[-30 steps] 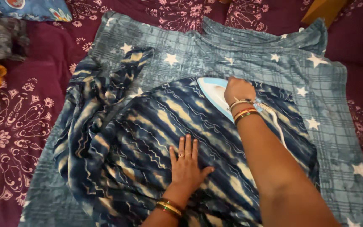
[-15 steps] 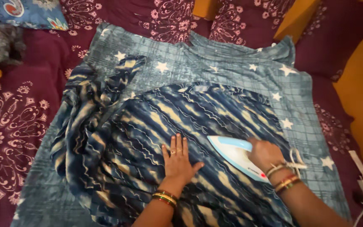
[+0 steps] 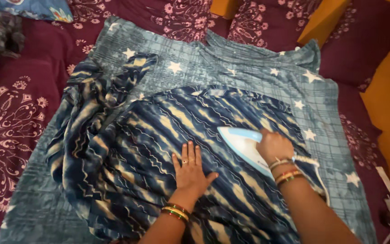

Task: The person irons a blue and white tie-dye patterned cloth laid on a bed. They repeatedly smooth the fabric with one hand and move a blue and white iron over the surface with the other, periodically lifting and repositioning the cloth to cover different areas.

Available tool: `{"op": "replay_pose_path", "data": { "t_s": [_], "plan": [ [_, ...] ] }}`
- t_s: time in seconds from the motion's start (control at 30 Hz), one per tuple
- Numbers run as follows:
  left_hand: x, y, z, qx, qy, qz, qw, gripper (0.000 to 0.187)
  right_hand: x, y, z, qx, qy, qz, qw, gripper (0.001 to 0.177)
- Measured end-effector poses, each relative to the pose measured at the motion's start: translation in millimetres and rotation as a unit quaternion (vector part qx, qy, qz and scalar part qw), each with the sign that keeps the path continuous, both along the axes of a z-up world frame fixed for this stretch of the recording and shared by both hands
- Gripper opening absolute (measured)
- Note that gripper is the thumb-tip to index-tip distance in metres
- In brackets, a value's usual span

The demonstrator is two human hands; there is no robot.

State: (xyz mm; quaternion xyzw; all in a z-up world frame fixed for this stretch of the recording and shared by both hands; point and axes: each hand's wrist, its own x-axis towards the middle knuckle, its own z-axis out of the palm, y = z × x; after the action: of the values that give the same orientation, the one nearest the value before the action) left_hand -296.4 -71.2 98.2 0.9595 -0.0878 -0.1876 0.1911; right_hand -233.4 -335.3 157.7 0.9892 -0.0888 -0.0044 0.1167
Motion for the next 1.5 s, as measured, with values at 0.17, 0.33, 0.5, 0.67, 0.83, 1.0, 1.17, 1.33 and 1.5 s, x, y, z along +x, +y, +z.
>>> {"op": "replay_pose_path", "data": {
  "t_s": [0.17,0.33,0.5,0.67,0.83,1.0,1.17,1.33,1.5],
  "plan": [
    [-1,0,-1,-0.012,0.0,0.004,1.0,0.119,93,-1,-26,0.01,-0.041,0.023,0.999,0.027],
    [3,3,5,-0.012,0.016,-0.008,1.0,0.122,163,19,-18,0.016,-0.007,0.102,0.995,0.047],
    [8,1,9,-0.006,0.05,-0.018,0.999,0.123,191,52,-15,-0.009,0.039,0.17,0.985,0.047],
    [8,3,11,-0.013,0.048,-0.014,0.999,0.123,207,96,-30,0.023,0.018,0.233,0.972,0.044],
    [5,2,10,-0.016,0.028,-0.008,0.999,0.123,204,66,-30,0.008,0.039,0.215,0.976,0.048],
    [4,3,7,-0.022,0.012,-0.007,1.0,0.122,189,-21,-18,-0.03,0.058,0.142,0.988,0.059],
    [5,0,4,-0.022,0.014,-0.002,1.0,0.123,187,-64,-28,-0.058,0.043,0.139,0.988,0.05],
    [3,-2,3,-0.024,0.014,0.0,1.0,0.123,205,-18,-30,-0.003,0.013,0.178,0.984,0.057],
    [3,-2,3,-0.037,0.014,0.007,0.999,0.124,225,61,-35,-0.003,0.015,0.202,0.979,0.059]
  ]
}}
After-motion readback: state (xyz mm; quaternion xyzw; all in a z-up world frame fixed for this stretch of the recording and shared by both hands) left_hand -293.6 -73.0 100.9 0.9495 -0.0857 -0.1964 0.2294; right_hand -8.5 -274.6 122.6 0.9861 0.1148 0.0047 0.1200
